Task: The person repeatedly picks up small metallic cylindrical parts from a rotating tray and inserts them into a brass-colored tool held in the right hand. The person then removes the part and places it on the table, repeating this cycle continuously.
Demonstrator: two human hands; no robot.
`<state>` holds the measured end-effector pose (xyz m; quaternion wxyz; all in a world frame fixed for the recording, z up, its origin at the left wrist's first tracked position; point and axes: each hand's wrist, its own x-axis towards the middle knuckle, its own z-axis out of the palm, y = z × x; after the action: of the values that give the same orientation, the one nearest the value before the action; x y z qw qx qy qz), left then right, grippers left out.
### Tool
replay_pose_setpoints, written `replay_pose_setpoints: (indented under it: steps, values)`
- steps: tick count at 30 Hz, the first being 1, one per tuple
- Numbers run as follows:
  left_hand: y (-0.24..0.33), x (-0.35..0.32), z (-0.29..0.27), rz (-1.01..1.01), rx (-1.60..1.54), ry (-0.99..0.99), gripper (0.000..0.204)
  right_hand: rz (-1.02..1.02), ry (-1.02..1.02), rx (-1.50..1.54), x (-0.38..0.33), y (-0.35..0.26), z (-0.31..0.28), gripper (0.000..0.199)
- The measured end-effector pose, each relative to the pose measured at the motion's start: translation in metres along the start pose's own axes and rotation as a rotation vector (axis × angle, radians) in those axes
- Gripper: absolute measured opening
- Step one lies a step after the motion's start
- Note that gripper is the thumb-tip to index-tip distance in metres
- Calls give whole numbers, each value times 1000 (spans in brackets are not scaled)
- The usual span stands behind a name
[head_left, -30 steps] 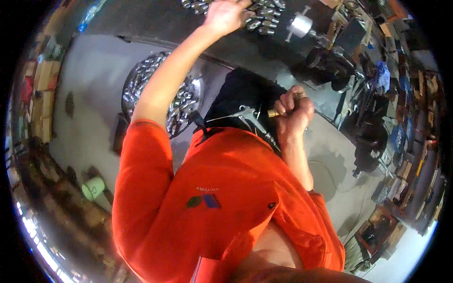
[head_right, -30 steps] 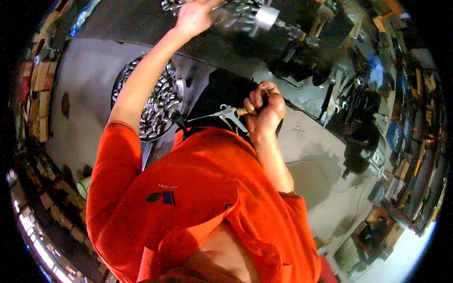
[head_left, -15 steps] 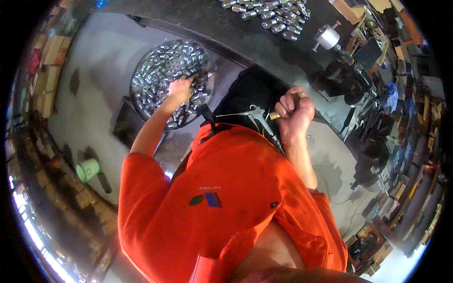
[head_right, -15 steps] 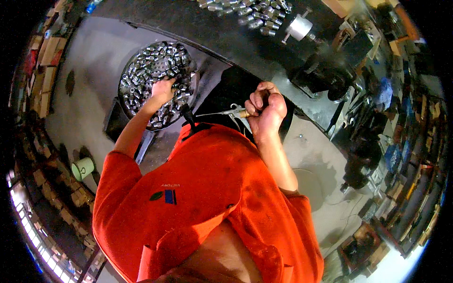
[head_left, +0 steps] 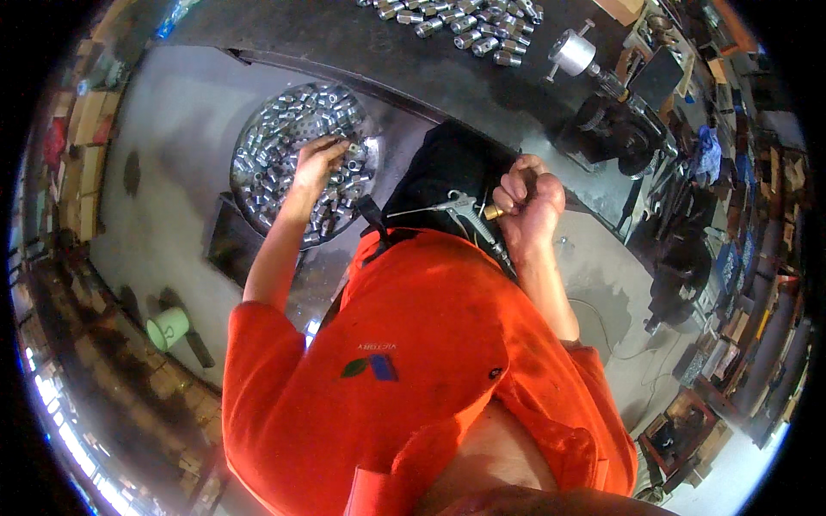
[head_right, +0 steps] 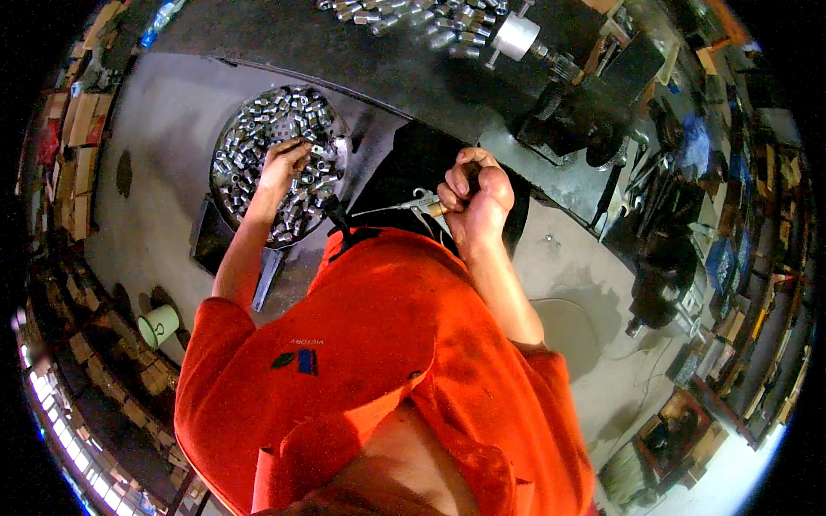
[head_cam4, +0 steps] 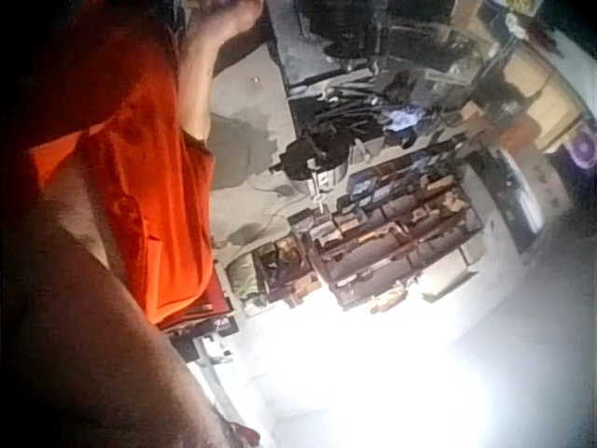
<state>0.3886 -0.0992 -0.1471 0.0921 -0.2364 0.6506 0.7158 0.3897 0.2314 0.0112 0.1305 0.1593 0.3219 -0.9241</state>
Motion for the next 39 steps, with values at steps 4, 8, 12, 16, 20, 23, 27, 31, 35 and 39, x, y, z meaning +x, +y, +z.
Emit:
replay_pose_setpoints:
  steps: [4,8,12,16,20,23,27,31,35,39]
  values:
    - [46,-52,61,-52,-482,-152,18,33,12,3,3,4,7,18]
    - [69,-77,113,-179,-611,-577,24,28,-3,5,3,0,18,17]
    - [78,-94,146,-52,-167,-672,22,14,-40,57,3,-7,16,16]
    - [86,-104,163,206,210,-629,20,-14,-56,93,3,-10,22,19]
    - [95,-111,170,198,183,-646,21,-50,-109,59,2,-4,16,20]
    - [99,-112,168,201,278,-640,21,-162,-153,19,-1,-5,18,22]
    - [107,-113,171,341,411,-585,21,-289,-173,-58,-1,-1,15,22]
    - [120,-113,176,688,657,-523,22,-325,-124,-147,-1,-3,16,23]
    - [127,-114,183,618,664,-536,20,-328,-81,-150,0,-7,11,23]
    - [129,-115,190,481,633,-557,21,-333,-126,2,3,2,6,19]
